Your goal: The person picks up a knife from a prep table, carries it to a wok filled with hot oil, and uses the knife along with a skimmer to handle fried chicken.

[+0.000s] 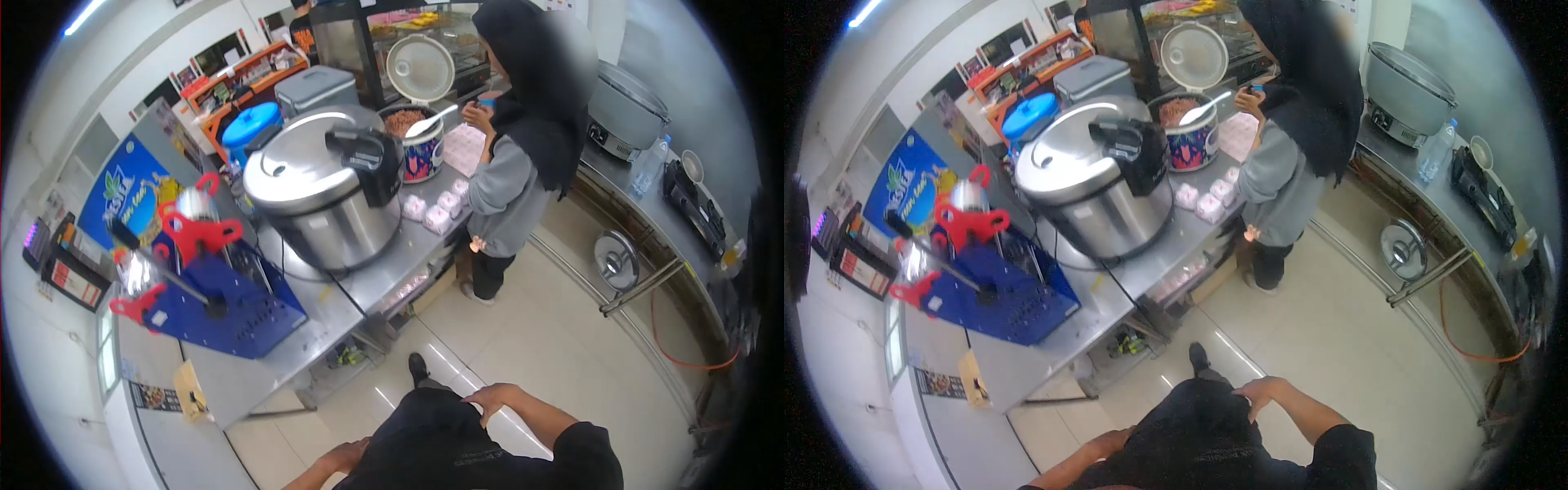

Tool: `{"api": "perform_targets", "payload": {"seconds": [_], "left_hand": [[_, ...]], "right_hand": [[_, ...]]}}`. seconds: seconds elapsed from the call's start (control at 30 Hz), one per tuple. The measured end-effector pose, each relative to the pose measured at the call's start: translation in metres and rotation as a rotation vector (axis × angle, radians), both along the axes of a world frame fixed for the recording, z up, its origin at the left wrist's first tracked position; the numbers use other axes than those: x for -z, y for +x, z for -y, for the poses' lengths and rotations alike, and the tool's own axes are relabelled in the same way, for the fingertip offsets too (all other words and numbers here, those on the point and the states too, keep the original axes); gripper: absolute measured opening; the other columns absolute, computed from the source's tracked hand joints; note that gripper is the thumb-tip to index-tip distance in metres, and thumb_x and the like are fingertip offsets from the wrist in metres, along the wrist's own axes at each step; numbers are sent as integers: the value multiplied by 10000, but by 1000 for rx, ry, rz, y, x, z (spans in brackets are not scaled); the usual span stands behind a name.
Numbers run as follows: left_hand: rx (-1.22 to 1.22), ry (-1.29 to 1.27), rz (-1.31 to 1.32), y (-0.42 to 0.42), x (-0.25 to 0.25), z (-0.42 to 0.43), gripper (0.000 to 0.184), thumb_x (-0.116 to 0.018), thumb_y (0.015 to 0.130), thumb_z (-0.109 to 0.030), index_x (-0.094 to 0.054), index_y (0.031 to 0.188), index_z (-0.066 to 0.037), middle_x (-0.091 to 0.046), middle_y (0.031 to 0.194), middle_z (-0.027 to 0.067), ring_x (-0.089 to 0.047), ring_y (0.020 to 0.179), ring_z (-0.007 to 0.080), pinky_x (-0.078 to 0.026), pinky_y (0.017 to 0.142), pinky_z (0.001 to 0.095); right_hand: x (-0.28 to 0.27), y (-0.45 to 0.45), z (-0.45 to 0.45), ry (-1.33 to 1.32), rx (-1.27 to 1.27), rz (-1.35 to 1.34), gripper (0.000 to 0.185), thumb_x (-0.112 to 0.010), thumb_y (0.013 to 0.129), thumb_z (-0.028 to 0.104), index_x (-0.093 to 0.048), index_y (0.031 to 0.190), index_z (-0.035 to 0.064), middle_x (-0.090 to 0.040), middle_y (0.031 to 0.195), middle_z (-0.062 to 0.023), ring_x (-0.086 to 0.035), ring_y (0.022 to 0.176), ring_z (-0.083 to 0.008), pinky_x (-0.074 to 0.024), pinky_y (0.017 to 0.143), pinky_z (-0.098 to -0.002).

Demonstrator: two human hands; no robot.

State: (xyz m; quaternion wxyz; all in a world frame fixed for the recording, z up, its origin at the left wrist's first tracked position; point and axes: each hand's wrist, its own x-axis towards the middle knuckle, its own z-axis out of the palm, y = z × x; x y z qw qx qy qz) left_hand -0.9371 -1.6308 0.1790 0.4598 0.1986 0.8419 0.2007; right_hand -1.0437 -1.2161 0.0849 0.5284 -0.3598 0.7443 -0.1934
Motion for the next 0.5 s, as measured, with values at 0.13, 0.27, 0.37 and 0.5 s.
{"api": "perform_targets", "payload": {"seconds": [0.13,0.27,0.37,0.5], "left_hand": [[99,8,65,43,-5,-10,784,-643,773,-234,-214,1411,-87,-346,1402,180,-465,1202,363,-445,957,422],[173,101,40,77,7,-13,801,-650,761,-213,-203,1411,-77,-343,1402,182,-500,1159,379,-465,931,423],[264,93,71,78,18,-25,821,-658,755,-217,-190,1414,-74,-338,1404,183,-520,1127,395,-466,929,427],[506,216,23,65,33,-52,875,-684,734,-248,-172,1424,-77,-336,1401,201,-495,1157,403,-459,936,433]], "right_hand": [[-16,65,-16,-33,105,-61,973,-831,572,462,-390,1350,80,-563,1227,-197,-520,1153,-359,-429,949,-420],[-23,130,-44,-80,256,-131,860,-824,582,448,-465,1277,91,-597,1155,-179,-543,1109,-363,-450,904,-433],[-27,169,-59,-20,244,-291,760,-815,574,474,-536,1172,97,-616,1086,-168,-569,1049,-363,-466,849,-457],[-29,234,-89,61,373,-310,740,-802,578,490,-551,1160,108,-630,1039,-159,-595,992,-363,-482,800,-474]]}}
